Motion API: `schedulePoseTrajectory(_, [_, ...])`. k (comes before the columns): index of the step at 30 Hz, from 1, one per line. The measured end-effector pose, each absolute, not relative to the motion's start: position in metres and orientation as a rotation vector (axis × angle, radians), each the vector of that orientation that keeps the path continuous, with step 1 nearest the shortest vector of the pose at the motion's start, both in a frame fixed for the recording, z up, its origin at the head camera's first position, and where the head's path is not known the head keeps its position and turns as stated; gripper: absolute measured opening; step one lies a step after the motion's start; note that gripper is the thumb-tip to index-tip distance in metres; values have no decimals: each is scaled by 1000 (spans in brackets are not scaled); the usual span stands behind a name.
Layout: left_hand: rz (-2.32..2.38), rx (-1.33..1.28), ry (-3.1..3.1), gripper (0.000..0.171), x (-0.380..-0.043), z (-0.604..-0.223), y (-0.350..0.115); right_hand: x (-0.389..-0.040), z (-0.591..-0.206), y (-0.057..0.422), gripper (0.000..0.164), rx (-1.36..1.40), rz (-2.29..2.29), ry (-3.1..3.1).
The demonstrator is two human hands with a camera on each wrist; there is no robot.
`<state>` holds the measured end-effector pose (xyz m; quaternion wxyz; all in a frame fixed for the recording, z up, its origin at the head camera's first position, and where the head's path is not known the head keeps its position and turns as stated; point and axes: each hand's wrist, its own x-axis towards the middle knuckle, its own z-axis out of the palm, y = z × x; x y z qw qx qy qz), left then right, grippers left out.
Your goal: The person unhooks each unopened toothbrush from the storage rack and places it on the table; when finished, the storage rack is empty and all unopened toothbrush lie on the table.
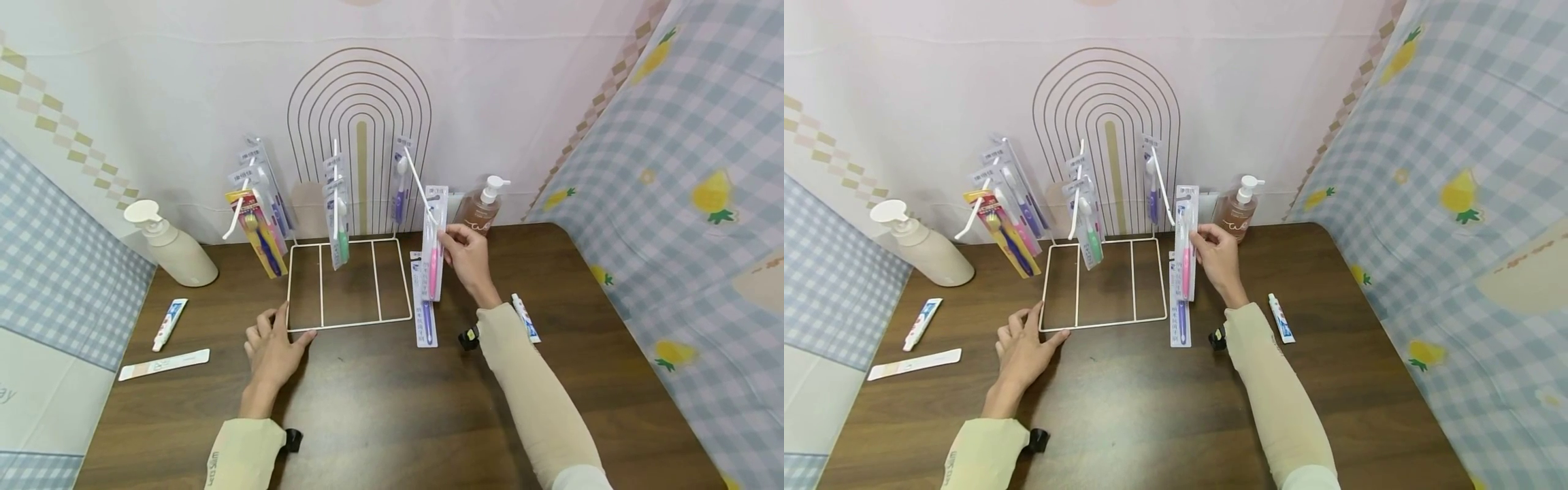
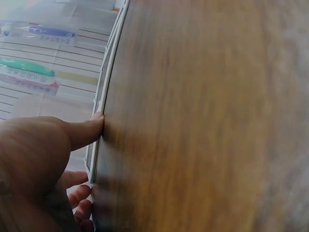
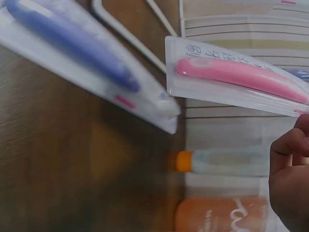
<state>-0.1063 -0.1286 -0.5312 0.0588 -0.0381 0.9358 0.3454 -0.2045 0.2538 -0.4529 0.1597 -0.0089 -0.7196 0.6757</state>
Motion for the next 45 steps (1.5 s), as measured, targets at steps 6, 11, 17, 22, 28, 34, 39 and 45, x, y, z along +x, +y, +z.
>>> schedulePoseTrajectory(6, [1038,-114,2835,89,-106,-528,-127,-195,-472,263,20,-132,1974,-2077])
schedulePoseTrajectory(11, [1008,-115,2809,89,-105,-524,-127,-188,-484,269,22,-214,1966,-2149])
schedulePoseTrajectory(17, [998,-116,2804,90,-105,-523,-127,-180,-495,277,26,-317,1981,-2238])
schedulePoseTrajectory(22, [1002,-118,2799,90,-105,-522,-127,-178,-501,281,30,-404,1988,-2330])
schedulePoseTrajectory(28, [1015,-119,2799,89,-105,-523,-127,-178,-505,284,34,-511,1940,-2483])
schedulePoseTrajectory(34, [1026,-121,2805,87,-105,-523,-126,-177,-508,283,34,-579,1887,-2542])
schedulePoseTrajectory(39, [1043,-127,2814,88,-104,-525,-126,-176,-514,283,32,-590,1855,-2582])
schedulePoseTrajectory(45, [1074,-126,2834,88,-105,-529,-126,-176,-516,281,33,-605,1806,-2614])
